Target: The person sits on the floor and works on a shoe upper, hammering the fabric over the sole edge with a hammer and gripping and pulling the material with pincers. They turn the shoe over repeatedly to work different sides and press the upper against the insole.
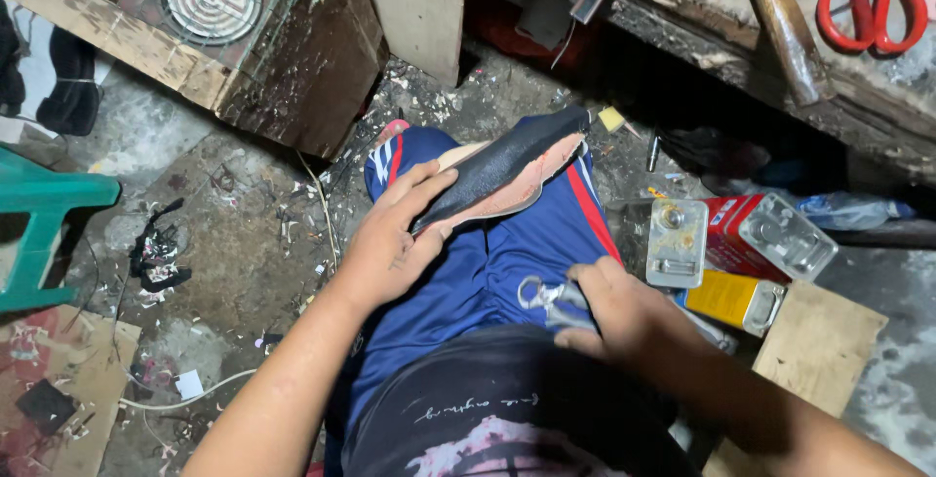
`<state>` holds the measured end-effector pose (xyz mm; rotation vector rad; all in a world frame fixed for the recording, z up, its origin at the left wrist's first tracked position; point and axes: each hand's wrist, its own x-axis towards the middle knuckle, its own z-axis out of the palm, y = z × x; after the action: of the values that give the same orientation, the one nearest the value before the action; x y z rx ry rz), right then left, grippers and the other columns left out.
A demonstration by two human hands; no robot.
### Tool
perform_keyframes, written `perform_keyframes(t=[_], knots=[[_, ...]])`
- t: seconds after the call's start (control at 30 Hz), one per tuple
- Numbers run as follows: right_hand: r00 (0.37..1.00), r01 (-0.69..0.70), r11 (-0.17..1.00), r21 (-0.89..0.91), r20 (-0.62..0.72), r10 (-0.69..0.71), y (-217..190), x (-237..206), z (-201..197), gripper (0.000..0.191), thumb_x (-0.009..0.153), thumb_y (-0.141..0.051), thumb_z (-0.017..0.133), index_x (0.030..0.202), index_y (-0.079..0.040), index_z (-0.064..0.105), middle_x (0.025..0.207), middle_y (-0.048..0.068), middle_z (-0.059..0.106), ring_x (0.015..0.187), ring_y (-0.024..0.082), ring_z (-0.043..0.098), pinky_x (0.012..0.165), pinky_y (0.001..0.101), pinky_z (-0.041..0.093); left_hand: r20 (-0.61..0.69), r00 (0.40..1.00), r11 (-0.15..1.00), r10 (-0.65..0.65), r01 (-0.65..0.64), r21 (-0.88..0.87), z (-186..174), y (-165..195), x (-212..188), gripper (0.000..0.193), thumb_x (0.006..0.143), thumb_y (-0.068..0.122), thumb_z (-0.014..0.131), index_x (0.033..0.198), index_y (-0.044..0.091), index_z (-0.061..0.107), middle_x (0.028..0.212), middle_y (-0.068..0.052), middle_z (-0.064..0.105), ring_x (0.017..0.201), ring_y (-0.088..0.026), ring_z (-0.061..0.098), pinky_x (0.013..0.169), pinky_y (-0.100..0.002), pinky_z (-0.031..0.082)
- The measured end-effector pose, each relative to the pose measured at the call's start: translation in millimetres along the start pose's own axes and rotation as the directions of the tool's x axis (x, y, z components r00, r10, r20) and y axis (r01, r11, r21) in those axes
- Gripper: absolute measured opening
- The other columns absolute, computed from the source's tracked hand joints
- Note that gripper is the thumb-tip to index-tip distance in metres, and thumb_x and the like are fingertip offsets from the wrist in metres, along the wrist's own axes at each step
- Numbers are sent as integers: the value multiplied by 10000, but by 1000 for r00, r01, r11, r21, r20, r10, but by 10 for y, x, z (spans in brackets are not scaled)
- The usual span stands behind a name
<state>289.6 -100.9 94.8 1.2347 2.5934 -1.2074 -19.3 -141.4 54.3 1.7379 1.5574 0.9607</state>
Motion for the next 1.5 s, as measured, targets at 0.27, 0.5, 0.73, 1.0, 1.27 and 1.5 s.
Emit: perform_keyframes(t=[0.27, 0.5, 0.73, 1.0, 1.27, 1.5], knots=[[999, -35, 999, -40, -30, 33, -84, 165, 127, 346, 929, -379, 716, 961, -43, 636, 961, 143, 662, 975, 348, 659, 864, 410, 507, -107, 992, 994, 70, -61, 87, 90, 1, -43, 538, 894, 98, 671, 1424, 65, 584, 1465, -224, 567, 1348, -407, 564, 1126, -425, 452], [983, -181, 968, 171, 69, 172, -312, 795, 217, 554, 869, -314, 609, 1351, -68, 490, 1133, 181, 692, 1077, 371, 664, 914, 450, 495, -158, 984, 990, 80, -60, 127, 90, 48, -51, 536, 876, 102, 677, 1407, 85, 609, 1454, -213, 579, 1337, -416, 573, 1106, -448, 474], [983, -147, 989, -35, 109, 150, -353, 879, 165, 501, 886, -318, 614, 1287, -30, 525, 1197, 238, 649, 1147, 427, 609, 960, 508, 465, -188, 980, 970, 70, -23, 240, 74, 98, -87, 553, 838, 116, 710, 1385, 112, 632, 1441, -193, 587, 1330, -439, 558, 1108, -483, 461], [992, -99, 987, -129, 62, 107, -473, 892, 133, 364, 892, -251, 600, 1092, 47, 538, 1016, 291, 672, 1002, 476, 643, 891, 546, 486, -195, 975, 956, 102, -42, 290, 88, 187, -110, 574, 838, 112, 718, 1402, 125, 609, 1430, -212, 576, 1317, -462, 555, 1117, -503, 454], [972, 97, 982, -160, -197, -129, -330, 868, 354, 270, 921, -223, 641, 1042, 6, 562, 880, 236, 689, 841, 447, 663, 750, 556, 494, -121, 993, 996, -1, 12, 93, -151, 131, -16, 520, 834, 146, 741, 1342, 82, 652, 1391, -214, 628, 1271, -387, 626, 1040, -424, 516], [921, 125, 972, -198, -341, -188, -310, 889, 562, 225, 889, -166, 615, 1034, -8, 545, 845, 219, 677, 790, 424, 669, 706, 544, 504, -28, 998, 995, 62, -60, 78, -256, -6, 92, 557, 779, 136, 749, 1322, 64, 648, 1356, -201, 664, 1290, -373, 630, 1080, -418, 500]])
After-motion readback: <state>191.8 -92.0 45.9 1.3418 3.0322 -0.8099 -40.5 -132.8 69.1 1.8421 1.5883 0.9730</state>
